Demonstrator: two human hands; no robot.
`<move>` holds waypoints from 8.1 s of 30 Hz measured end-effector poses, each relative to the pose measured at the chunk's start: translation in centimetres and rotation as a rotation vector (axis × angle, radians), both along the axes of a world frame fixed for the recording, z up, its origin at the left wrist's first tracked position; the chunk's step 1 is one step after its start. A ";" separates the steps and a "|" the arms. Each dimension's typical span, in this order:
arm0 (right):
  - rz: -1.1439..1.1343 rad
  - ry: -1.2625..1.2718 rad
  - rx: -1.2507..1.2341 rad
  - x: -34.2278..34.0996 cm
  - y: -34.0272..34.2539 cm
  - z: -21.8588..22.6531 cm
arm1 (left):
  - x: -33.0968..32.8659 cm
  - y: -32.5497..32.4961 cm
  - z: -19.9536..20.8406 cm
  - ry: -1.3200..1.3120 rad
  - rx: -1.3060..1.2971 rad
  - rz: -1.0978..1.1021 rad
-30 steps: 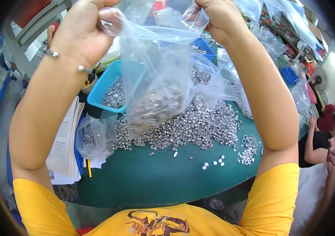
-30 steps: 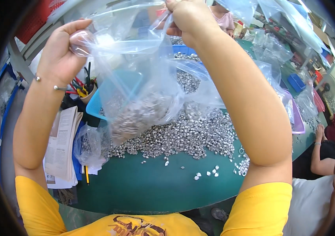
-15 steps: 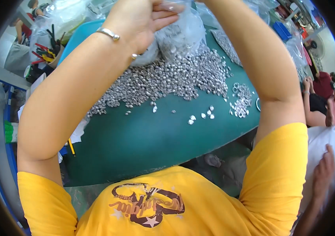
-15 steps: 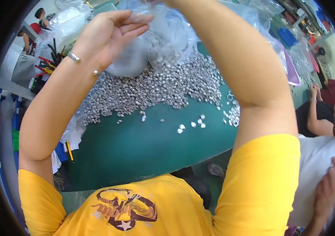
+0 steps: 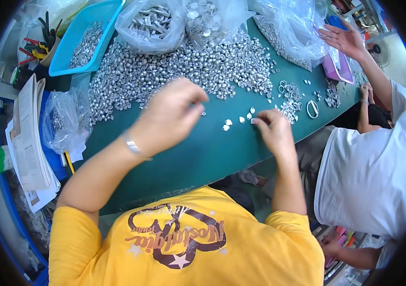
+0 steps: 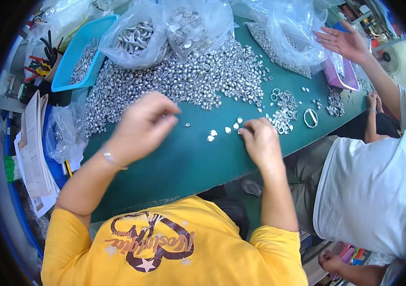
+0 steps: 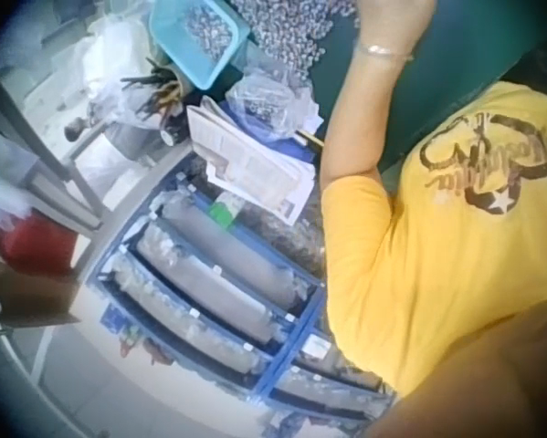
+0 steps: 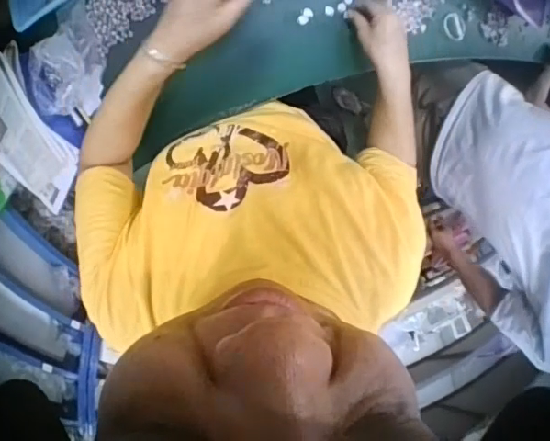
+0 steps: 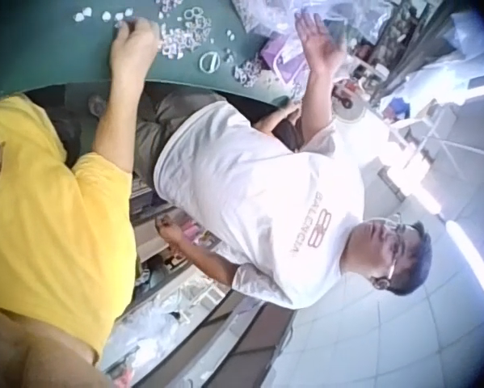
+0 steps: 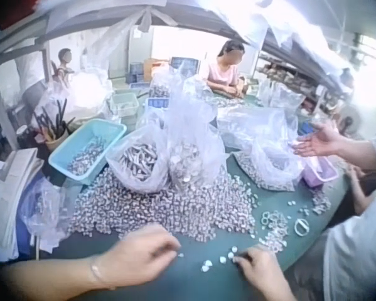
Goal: The person sorts through small heart-shaped metal pieces on a table, picking them up individually and placing them into a clear plastic bag.
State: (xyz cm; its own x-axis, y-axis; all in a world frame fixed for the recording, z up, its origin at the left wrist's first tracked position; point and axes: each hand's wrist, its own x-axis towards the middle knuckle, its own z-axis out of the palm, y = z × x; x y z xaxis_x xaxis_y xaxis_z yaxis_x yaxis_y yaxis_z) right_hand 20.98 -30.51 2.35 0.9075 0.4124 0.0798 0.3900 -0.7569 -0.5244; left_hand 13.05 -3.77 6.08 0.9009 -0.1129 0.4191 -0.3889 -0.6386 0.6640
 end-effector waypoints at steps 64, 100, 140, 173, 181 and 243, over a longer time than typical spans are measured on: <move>-0.085 -0.214 0.377 4.5 -0.7 -3.6 | 1.2 -6.3 -7.8 0.295 -0.287 -0.051; 0.273 -0.162 0.288 -3.3 0.1 -3.2 | -1.2 -5.0 -5.0 0.229 -0.013 0.064; -2.487 -0.990 -0.088 -49.2 -41.8 8.2 | 4.9 -20.5 -10.1 -0.318 1.093 -1.057; -1.905 -1.860 0.756 -63.2 -59.2 14.1 | 3.8 -20.4 -10.4 -0.176 0.819 -0.975; -1.841 -1.889 0.854 -55.9 -58.1 16.6 | 4.1 -20.0 -9.9 -0.189 0.795 -1.013; -0.321 0.843 1.926 -11.9 -4.8 1.6 | -6.4 -9.6 -1.6 0.870 -1.650 -0.443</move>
